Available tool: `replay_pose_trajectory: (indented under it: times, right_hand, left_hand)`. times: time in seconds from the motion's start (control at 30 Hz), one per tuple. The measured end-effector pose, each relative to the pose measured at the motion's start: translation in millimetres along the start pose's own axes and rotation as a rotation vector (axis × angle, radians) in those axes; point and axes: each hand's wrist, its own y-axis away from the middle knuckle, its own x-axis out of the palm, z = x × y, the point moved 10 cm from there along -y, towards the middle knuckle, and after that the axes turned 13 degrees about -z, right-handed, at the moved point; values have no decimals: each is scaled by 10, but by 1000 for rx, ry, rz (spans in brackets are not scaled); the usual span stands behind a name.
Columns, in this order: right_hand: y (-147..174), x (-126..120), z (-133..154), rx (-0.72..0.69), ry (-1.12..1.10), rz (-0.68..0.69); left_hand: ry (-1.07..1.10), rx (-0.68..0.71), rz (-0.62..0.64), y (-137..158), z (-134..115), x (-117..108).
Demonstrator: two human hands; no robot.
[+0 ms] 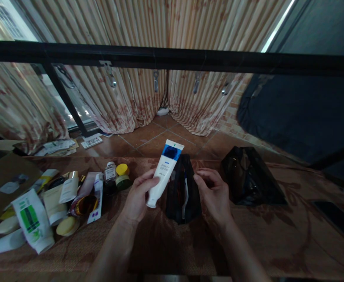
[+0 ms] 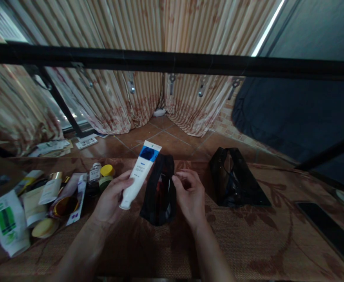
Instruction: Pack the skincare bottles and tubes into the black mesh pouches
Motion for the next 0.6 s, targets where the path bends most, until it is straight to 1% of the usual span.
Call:
replay_pose_trajectory:
  times: [0.13,0.2,0.37,0.47,0.6]
  right_hand:
    - [1,18,16,-5,14,24]
    - [4,31,19,-5,21,38]
    - [5,29,19,-28,34,33]
    - [7,37,10,-38,36,40]
    - [-3,27,6,-47,30,37]
  left_hand:
    - [-31,-30,134,88,32,140]
    - [-38,-35,180,136,37,198]
    - [-62,2,209,184,6,249]
    - [-101,33,198,182,-29,240]
    - [-204,12,196,181,11,202]
